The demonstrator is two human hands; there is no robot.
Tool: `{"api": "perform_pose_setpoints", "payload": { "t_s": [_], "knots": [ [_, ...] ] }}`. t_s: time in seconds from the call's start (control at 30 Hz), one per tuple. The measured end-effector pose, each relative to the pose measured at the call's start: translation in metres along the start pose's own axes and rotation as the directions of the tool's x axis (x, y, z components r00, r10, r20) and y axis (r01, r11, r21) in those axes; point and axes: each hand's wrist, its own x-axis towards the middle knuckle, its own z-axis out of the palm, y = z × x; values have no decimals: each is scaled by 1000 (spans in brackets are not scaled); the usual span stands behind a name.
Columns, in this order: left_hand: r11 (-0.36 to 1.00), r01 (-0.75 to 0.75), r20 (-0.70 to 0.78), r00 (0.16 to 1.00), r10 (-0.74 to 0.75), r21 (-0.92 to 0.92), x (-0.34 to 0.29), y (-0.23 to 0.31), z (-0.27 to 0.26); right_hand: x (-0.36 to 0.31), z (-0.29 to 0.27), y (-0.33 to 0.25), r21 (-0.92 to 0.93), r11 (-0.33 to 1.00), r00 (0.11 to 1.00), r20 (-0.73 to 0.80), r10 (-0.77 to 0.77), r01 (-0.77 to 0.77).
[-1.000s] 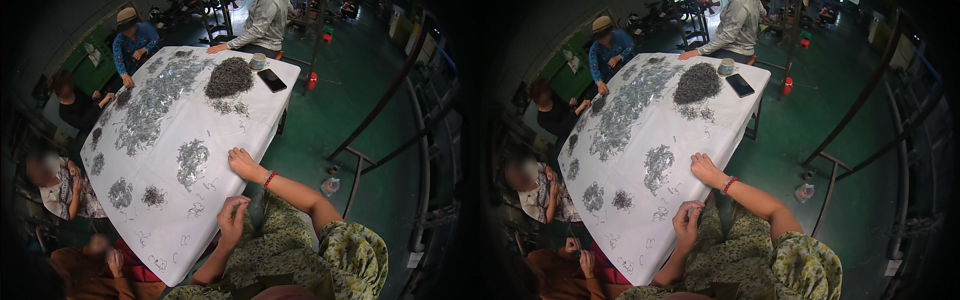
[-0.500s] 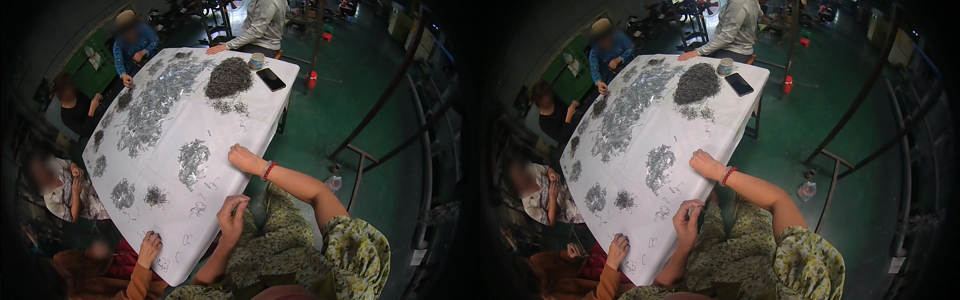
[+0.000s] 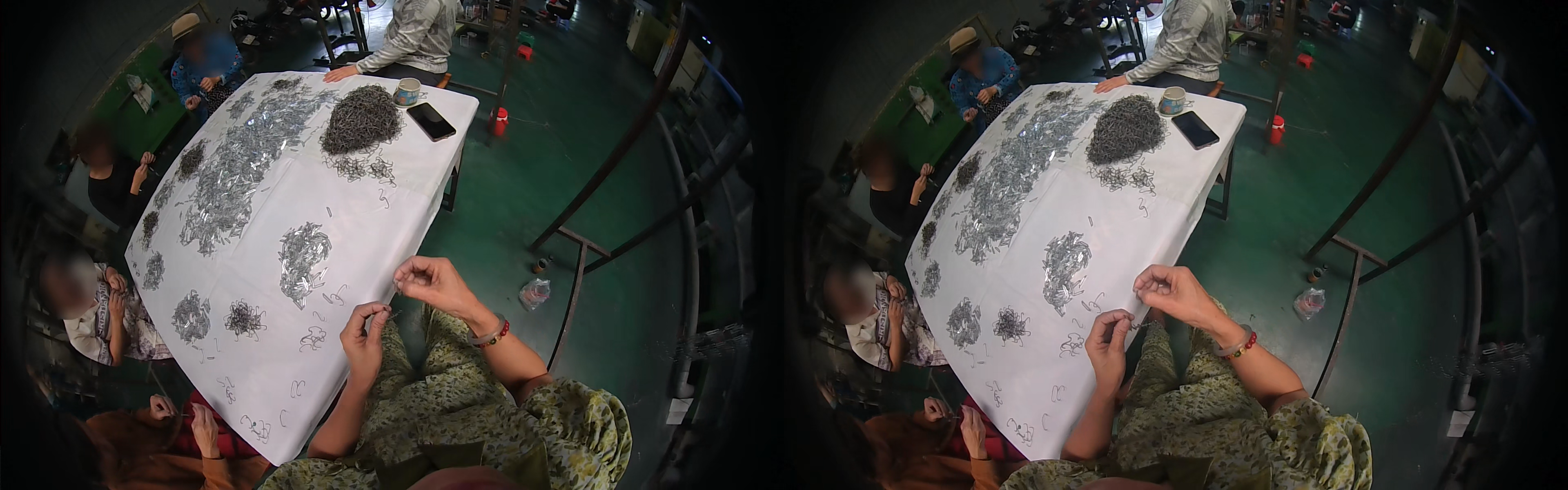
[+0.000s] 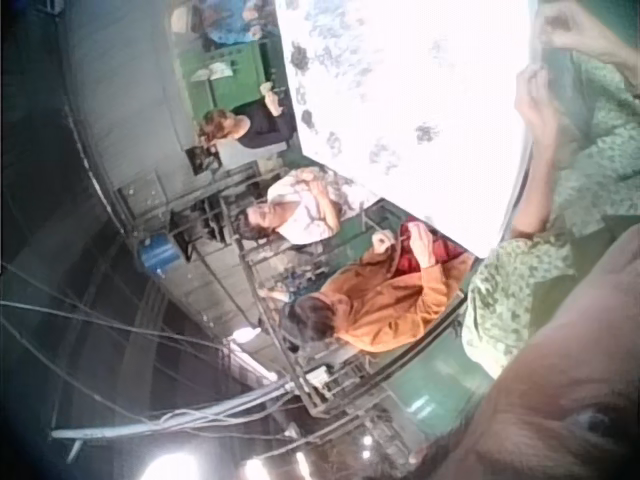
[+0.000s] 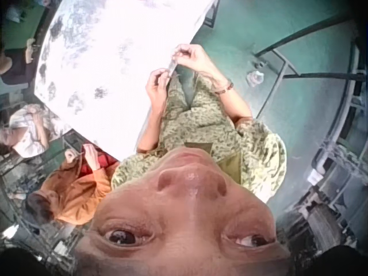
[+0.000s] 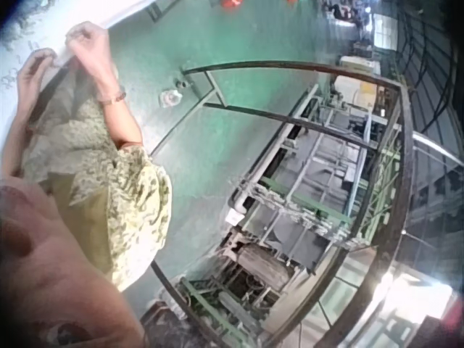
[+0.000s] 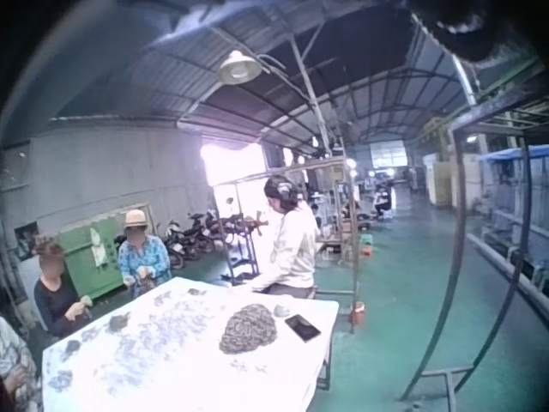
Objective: The person sits at a table and repeatedly picks up small metal hooks and wire pieces, then joins them by hand. The person occasionally hangs the assembled hooks on a nearby metal rack.
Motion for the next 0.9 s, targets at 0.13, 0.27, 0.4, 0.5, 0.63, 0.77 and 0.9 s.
{"api": "perform_pose_setpoints", "payload": {
  "t_s": [0.13,0.27,0.4,0.5,0.63,0.77,0.9],
  "knots": [
    [996,51,7,999,-51,-72,8,6,6,-32,15,-18,-107,985,991,22,-135,136],
    [998,40,0,999,-40,-49,12,8,8,-36,27,-25,-323,902,948,-44,-316,286],
    [991,75,11,997,-75,-111,13,18,6,-34,35,-25,-391,837,882,-115,-458,384],
    [990,81,20,997,-79,-114,15,18,6,-32,37,-30,-427,819,867,-139,-478,383],
    [993,91,58,995,-87,-78,13,16,2,-29,41,-28,-434,808,850,-157,-503,398],
    [986,140,33,990,-138,-95,8,2,-11,-23,52,-21,-376,839,879,-113,-464,394],
    [999,50,80,996,-50,-8,6,-7,-19,-21,58,-14,-418,822,871,-128,-475,387]
  ]
}}
